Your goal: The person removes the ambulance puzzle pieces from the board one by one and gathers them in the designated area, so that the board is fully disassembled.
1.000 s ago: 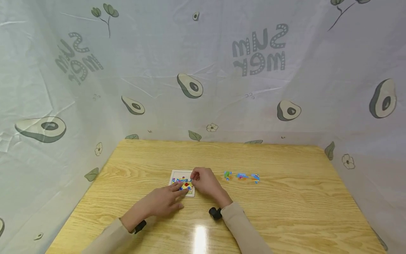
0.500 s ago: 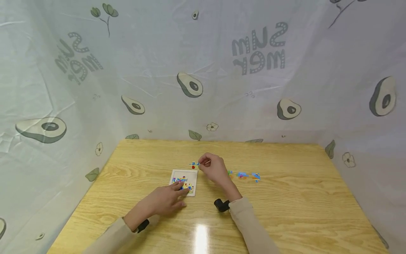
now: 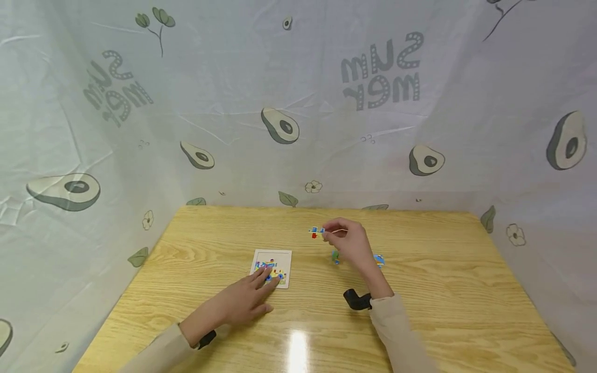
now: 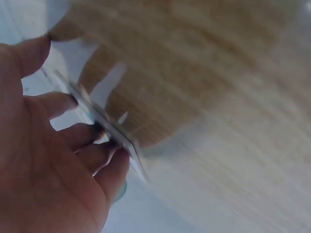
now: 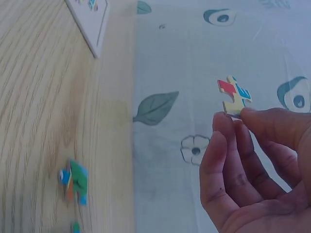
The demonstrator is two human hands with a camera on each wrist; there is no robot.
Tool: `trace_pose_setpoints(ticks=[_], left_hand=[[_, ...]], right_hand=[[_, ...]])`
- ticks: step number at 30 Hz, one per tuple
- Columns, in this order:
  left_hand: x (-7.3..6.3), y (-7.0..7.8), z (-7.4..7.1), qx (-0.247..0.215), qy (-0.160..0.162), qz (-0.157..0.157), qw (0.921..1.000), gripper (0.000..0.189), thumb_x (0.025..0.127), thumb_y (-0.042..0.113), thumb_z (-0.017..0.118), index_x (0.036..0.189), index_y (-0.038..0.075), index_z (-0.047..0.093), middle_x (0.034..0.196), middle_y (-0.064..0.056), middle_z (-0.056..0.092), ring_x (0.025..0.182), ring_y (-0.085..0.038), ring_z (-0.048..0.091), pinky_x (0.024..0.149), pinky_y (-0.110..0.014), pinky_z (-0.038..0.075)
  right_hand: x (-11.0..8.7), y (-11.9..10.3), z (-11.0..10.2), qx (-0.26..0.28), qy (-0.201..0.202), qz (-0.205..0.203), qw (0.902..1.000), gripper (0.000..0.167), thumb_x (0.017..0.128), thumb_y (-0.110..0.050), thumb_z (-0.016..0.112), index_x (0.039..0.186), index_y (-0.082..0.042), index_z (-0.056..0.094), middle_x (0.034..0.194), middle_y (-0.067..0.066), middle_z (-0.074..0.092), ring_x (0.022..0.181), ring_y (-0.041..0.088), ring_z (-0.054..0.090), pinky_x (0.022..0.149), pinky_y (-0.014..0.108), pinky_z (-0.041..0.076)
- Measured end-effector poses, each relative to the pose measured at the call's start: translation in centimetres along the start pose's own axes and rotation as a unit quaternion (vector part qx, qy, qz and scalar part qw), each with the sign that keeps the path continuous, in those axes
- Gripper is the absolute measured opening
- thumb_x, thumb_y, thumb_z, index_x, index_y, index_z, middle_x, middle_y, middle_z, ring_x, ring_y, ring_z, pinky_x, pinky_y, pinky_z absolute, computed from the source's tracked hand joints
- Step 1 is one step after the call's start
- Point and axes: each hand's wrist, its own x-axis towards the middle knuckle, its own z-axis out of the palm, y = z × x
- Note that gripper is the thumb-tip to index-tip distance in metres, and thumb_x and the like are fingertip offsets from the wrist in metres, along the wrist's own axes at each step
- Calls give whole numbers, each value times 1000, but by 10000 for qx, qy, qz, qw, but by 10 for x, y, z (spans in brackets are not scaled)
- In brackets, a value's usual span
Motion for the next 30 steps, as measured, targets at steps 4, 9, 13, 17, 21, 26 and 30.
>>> trace_pose_setpoints(ticks=[4, 9, 13, 17, 21, 26, 30], left_hand=[[-1, 1, 4, 14, 7, -46, 10000, 68, 112, 51, 42, 169, 18, 26, 175, -21, 20, 163, -38, 25, 128, -52, 36], [-3, 2, 5, -143, -81, -163, 9997, 68, 112, 53, 39, 170, 20, 24, 177, -18, 17, 164, -37, 21, 129, -53, 34], [-2, 2, 5, -240, -61, -168, 9996, 68, 112, 53, 37, 170, 20, 24, 177, -18, 17, 164, -37, 20, 130, -54, 33], [-2, 2, 4, -286, -41, -143, 9995, 67, 112, 52, 38, 169, 19, 25, 176, -19, 18, 164, -37, 21, 129, -54, 33], [-1, 2, 2, -297, 6, -113, 9995, 66, 112, 50, 40, 168, 18, 28, 175, -20, 20, 163, -38, 23, 128, -55, 35], [-1, 2, 1, -355, 7, -120, 9993, 66, 112, 50, 41, 168, 17, 29, 175, -21, 21, 163, -38, 25, 128, -55, 36], [-2, 3, 0, -430, -9, -161, 9989, 66, 112, 50, 41, 168, 18, 29, 176, -19, 20, 163, -38, 24, 128, -56, 35]], right_hand=[[-8, 6, -17, -172, 68, -17, 9998, 23, 102, -14, 71, 120, -1, 74, 114, 22, 76, 86, 2, 72, 80, 20, 62], [-21, 16, -35, -288, 57, 126, 9995, 24, 101, -18, 72, 120, -2, 75, 115, 21, 76, 90, 1, 73, 83, 26, 64], [-31, 25, -49, -264, 56, 307, 9992, 25, 101, -17, 72, 121, -2, 75, 118, 21, 75, 92, 1, 73, 83, 29, 65], [-39, 36, -61, -337, 43, 459, 9984, 26, 102, -17, 71, 122, 0, 74, 117, 21, 74, 92, 6, 75, 82, 31, 66], [-44, 43, -71, -378, 86, 613, 9974, 28, 102, -17, 71, 123, 1, 73, 116, 21, 74, 94, 15, 78, 84, 33, 67], [-53, 51, -82, -366, 78, 786, 9962, 31, 102, -16, 71, 125, 5, 71, 119, 23, 74, 92, 9, 78, 85, 31, 66], [-62, 60, -87, -398, -26, 1005, 9941, 33, 102, -14, 71, 127, 7, 70, 122, 23, 73, 92, 7, 76, 83, 28, 66]])
